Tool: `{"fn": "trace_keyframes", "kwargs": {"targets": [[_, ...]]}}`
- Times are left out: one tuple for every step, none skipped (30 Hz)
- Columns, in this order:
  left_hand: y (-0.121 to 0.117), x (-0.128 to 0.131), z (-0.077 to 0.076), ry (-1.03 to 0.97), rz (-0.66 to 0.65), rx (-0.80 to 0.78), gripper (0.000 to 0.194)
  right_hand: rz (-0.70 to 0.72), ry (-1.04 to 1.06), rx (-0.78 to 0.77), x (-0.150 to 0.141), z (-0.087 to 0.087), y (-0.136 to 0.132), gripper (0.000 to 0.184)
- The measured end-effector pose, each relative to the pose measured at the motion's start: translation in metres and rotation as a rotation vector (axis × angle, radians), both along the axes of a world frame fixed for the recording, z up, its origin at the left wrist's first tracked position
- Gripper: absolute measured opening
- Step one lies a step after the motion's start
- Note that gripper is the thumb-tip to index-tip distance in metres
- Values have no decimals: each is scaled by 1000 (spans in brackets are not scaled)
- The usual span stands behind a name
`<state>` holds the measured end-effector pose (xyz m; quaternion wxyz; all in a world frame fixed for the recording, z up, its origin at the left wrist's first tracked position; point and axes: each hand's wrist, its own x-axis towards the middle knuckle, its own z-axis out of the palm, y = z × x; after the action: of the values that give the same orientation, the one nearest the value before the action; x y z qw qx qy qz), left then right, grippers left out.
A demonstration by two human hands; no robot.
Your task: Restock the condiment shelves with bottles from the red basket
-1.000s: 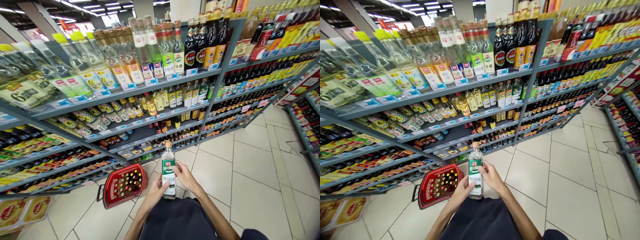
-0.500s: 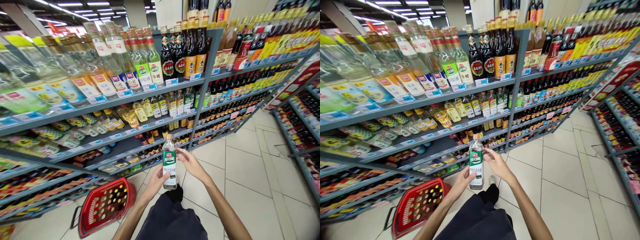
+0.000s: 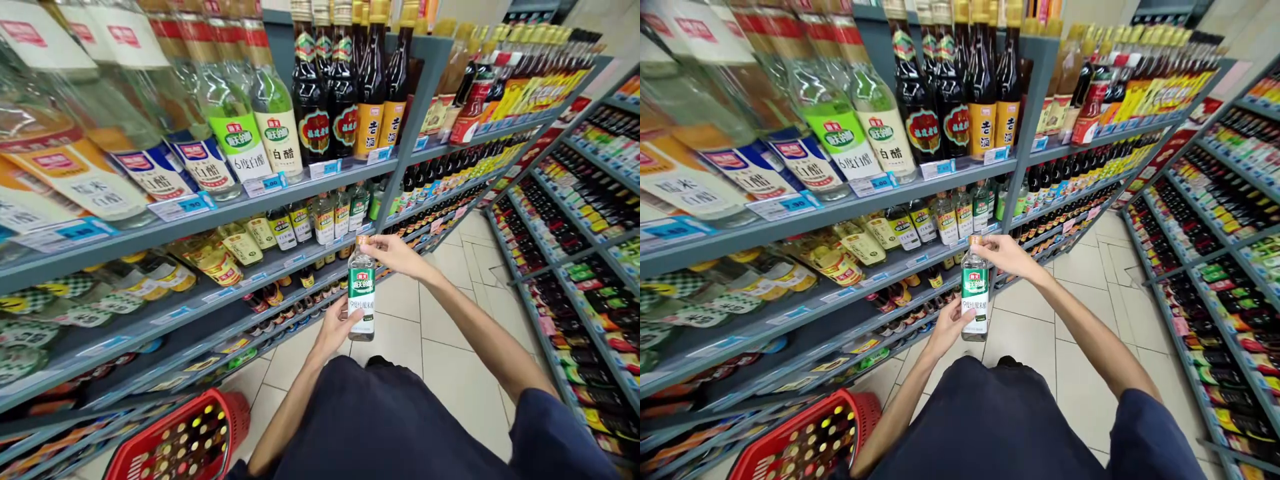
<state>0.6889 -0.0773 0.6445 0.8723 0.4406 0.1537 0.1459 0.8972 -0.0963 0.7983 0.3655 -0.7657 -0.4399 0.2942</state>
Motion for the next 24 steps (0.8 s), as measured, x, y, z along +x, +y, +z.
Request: {"fn": "trace_keyframes", "kwargs": {"targets": [[2,4,0,3,-1,1,63,6,-3,-16,6,-4,2,48],[3,9,0,6,-3,2,62,7,-13,-36,12,-9,3,48],[3,13,0,8,-7,1,61,3,-24,-60,17,-13,5,49],[2,17,0,11,-10,-4,61,2,-33,-85,23,-17,6,50],[0,22,0,12,-13,-9,61,6,-37,-102,28,-21,7,50],[-4,27,0,15,-12,-12,62,11,-37,-106,34,-23,7,51],[-8,34,0,20,-5,-10,62,16,-37,-98,39,-24,6,51],[-13,42,0,29,6,-4,63,21,-46,-82,45,-22,5,51],[-18,51,0,43,24,14,64,28,-71,-61,50,-19,2,50],[-23,62,0,58,48,44,65,38,-122,-41,56,-14,-1,48],[-27,75,2,69,77,90,64,50,-196,-20,63,-6,-4,45],[-29,90,5,71,108,148,64,70,-289,5,71,4,-7,42],[-29,106,9,67,140,216,63,101,-385,38,79,15,-10,40],[-27,123,14,63,171,293,61,140,-476,80,89,26,-12,39],[-22,140,20,67,207,378,58,190,-555,126,100,38,-13,39],[-16,158,28,82,251,470,55,248,-616,173,112,49,-13,38],[-7,174,35,111,306,570,51,313,-662,218,124,58,-11,37],[2,189,43,150,361,673,47,380,-695,254,136,66,-8,35],[12,203,49,193,414,771,44,440,-717,279,148,71,-4,32],[21,215,55,235,457,849,42,489,-731,296,160,75,1,30],[29,226,59,272,494,901,41,525,-737,308,170,76,6,28],[36,235,62,303,521,923,42,549,-736,319,180,76,11,27],[42,243,64,325,546,918,42,563,-729,331,188,75,16,26],[46,250,66,340,574,899,43,570,-718,341,195,73,21,25]]}}
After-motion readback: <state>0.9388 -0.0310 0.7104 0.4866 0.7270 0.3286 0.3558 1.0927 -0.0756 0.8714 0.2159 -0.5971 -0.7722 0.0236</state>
